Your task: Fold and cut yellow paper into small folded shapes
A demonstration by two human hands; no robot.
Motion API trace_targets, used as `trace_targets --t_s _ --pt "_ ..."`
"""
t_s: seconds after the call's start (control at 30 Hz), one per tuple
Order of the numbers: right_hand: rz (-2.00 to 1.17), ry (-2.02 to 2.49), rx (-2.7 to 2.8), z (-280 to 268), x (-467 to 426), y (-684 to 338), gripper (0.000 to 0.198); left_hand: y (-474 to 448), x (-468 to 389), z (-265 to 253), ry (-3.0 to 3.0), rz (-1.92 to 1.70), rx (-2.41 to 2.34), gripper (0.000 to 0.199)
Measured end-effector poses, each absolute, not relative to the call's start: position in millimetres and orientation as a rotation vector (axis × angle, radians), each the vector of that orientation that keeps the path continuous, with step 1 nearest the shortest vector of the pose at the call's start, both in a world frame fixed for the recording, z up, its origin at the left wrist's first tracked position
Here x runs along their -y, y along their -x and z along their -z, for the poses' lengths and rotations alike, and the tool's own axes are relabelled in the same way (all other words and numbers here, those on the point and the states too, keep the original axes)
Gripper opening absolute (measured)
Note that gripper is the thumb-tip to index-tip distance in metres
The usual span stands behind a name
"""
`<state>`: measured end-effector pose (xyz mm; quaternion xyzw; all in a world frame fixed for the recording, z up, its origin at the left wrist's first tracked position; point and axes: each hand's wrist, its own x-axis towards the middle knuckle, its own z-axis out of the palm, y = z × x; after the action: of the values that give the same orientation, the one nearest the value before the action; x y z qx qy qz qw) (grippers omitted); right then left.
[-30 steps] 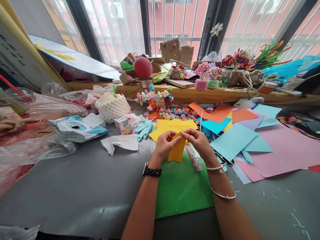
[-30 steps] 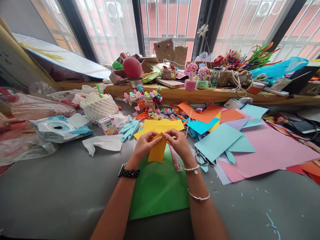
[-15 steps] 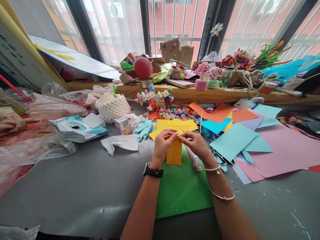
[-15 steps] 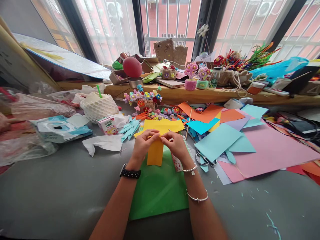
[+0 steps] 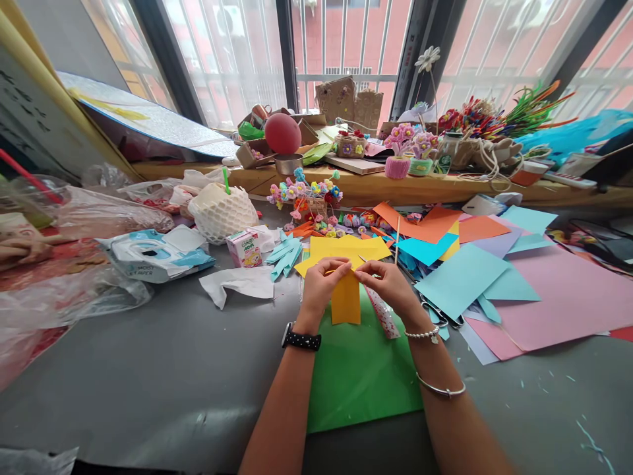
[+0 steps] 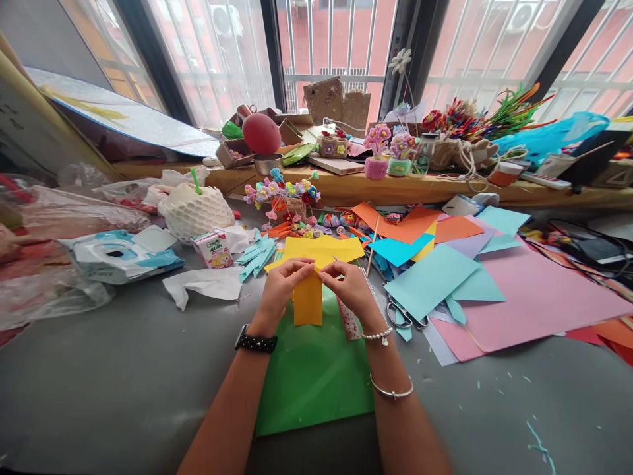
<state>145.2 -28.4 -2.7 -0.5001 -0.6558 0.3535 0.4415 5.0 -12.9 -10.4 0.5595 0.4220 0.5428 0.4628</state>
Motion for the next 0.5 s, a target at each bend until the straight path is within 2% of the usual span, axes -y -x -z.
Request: trace_targets --t_s 0.17,0.37,0.5 --pt "-0.923 1.286 1.549 5.0 26.5 -149.4 0.017 -3.5 11.4 8.6 -1.194 -1.428 -1.035 0.016" --pt "-0.957 1.225 1.527 3.2 28.2 -146.6 0.026 -4.4 13.0 7.7 -1.221 -1.351 -1.013 0.016" --pt "-0.910 1.200 1.524 2.9 28.2 -143.8 0.025 -5.0 12.8 8.7 -1.231 -1.293 -1.001 0.019"
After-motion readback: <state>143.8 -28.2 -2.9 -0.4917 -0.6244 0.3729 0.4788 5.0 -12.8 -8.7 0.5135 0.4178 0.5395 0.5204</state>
